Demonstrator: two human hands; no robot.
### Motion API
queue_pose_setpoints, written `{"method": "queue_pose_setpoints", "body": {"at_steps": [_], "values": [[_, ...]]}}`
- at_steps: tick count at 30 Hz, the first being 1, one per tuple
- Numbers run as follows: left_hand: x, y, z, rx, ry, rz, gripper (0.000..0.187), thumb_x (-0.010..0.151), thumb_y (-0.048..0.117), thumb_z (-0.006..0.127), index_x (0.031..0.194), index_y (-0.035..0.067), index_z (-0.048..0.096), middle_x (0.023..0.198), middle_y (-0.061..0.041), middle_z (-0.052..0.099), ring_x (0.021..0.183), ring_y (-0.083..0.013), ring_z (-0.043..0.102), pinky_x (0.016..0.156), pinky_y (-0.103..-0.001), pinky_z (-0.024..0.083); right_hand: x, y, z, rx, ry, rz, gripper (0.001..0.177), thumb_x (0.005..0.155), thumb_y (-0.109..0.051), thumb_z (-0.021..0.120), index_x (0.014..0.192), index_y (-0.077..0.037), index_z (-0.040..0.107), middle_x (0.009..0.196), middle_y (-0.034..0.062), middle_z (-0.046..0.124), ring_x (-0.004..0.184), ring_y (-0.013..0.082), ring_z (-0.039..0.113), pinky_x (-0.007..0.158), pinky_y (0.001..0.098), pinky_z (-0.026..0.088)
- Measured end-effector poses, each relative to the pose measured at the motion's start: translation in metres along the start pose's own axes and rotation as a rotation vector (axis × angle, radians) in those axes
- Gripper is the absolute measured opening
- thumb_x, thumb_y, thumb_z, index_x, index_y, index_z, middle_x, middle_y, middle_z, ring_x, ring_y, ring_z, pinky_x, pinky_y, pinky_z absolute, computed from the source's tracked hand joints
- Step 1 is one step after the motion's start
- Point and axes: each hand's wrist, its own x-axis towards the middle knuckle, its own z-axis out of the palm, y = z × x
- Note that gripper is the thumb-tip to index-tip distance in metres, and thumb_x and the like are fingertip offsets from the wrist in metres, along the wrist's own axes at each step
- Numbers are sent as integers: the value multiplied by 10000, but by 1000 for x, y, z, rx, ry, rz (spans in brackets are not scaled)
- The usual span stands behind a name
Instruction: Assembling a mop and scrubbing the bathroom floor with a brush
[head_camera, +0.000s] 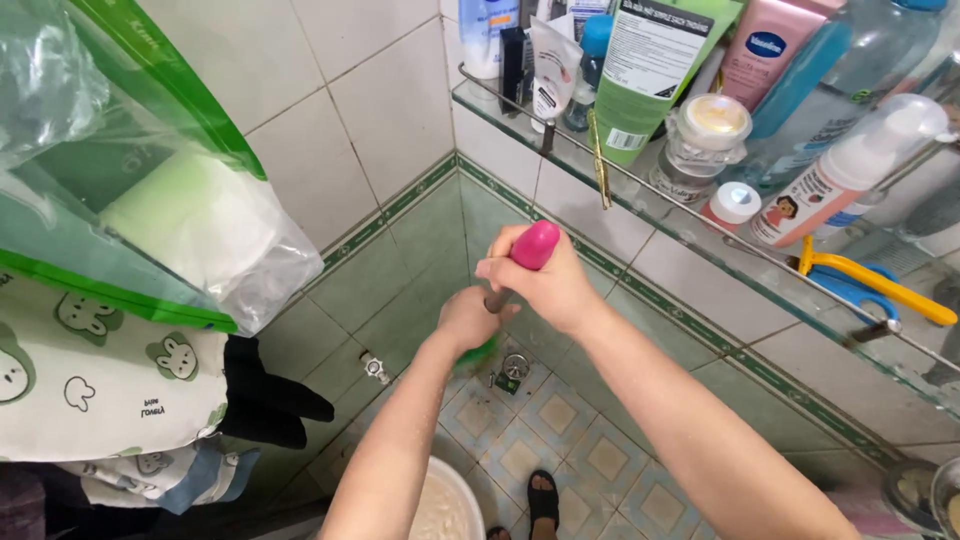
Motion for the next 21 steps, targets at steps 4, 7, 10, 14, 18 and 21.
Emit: {"method": "queue_pose_setpoints", "body": {"at_steps": [4, 7, 10, 14, 18, 21], "values": [[42, -50, 29, -4, 144, -137, 405, 869, 446, 572, 996, 122, 779, 1098, -107, 755, 1162, -337, 666, 958, -511, 534, -5, 52, 13, 90, -118, -54, 194, 814, -8, 721, 658, -90, 641, 669, 46, 668, 699, 120, 598, 721, 269, 478], [68, -68, 52, -37, 151, -228, 410, 885, 353, 509, 1059, 96, 778, 1131, -98, 761, 1177, -291, 682, 975, -477, 545, -8, 98, 21, 39, -83, 3, 184, 797, -15, 720, 659, -90, 625, 662, 44, 671, 706, 107, 599, 716, 265, 482], [83, -71, 63, -102, 145, -225, 396, 872, 307, 537, 1072, 56, 769, 1131, -144, 759, 1176, -337, 675, 968, -526, 532, -2, 93, 18, -46, -15, 62, 182, 765, 2, 683, 624, -85, 606, 601, 49, 652, 650, 125, 610, 685, 269, 492], [65, -63, 62, -91, 121, -176, 408, 820, 390, 603, 1041, 98, 782, 1086, -146, 765, 1147, -378, 681, 947, -555, 540, -11, 66, 14, -34, -21, 128, 184, 760, -17, 654, 599, -79, 590, 603, 53, 648, 650, 129, 599, 672, 272, 486], [15, -28, 29, -85, 10, -72, 409, 868, 395, 637, 1053, 50, 758, 1083, -200, 758, 1146, -433, 670, 983, -542, 519, -3, 71, 6, -14, -3, 110, 194, 754, -17, 644, 581, -82, 587, 599, 53, 651, 635, 144, 612, 664, 274, 481], [-10, -9, 13, -22, -7, -77, 339, 854, 408, 672, 941, 93, 764, 968, -137, 764, 1082, -388, 702, 953, -514, 522, 0, 45, 4, 95, 20, 38, 192, 713, 18, 597, 556, -86, 559, 544, 45, 601, 598, 143, 595, 627, 258, 461]]}}
